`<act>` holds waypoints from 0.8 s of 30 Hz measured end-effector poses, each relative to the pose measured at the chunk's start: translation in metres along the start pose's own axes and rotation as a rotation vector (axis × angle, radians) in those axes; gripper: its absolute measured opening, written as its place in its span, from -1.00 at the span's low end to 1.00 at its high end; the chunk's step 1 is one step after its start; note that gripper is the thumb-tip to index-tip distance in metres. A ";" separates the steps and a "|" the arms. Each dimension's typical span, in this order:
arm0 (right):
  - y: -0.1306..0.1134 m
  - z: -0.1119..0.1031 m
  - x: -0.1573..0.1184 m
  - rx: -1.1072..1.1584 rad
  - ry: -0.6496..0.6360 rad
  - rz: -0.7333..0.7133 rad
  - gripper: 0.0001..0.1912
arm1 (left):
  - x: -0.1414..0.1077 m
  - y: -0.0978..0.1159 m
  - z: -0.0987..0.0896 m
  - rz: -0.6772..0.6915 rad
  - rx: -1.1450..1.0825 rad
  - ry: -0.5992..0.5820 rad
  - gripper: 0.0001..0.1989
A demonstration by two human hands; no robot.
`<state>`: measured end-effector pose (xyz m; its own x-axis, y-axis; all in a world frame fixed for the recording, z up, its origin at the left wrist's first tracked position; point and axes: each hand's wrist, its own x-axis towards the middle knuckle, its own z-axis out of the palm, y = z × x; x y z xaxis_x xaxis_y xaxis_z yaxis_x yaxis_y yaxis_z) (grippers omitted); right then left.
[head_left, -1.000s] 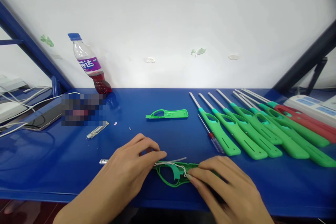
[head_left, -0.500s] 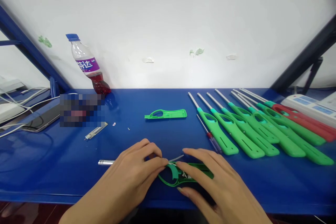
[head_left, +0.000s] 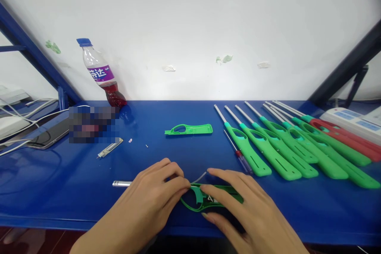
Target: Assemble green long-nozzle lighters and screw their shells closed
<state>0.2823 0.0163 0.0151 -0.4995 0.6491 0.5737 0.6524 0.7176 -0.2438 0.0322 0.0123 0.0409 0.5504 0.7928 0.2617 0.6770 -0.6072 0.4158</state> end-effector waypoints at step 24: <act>0.005 0.000 -0.001 -0.024 0.019 -0.124 -0.65 | 0.002 0.003 -0.003 0.022 0.055 -0.007 -0.76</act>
<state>0.2861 0.0189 0.0133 -0.5665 0.5507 0.6131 0.5997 0.7858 -0.1516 0.0339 0.0120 0.0455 0.5687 0.7789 0.2643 0.6905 -0.6267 0.3611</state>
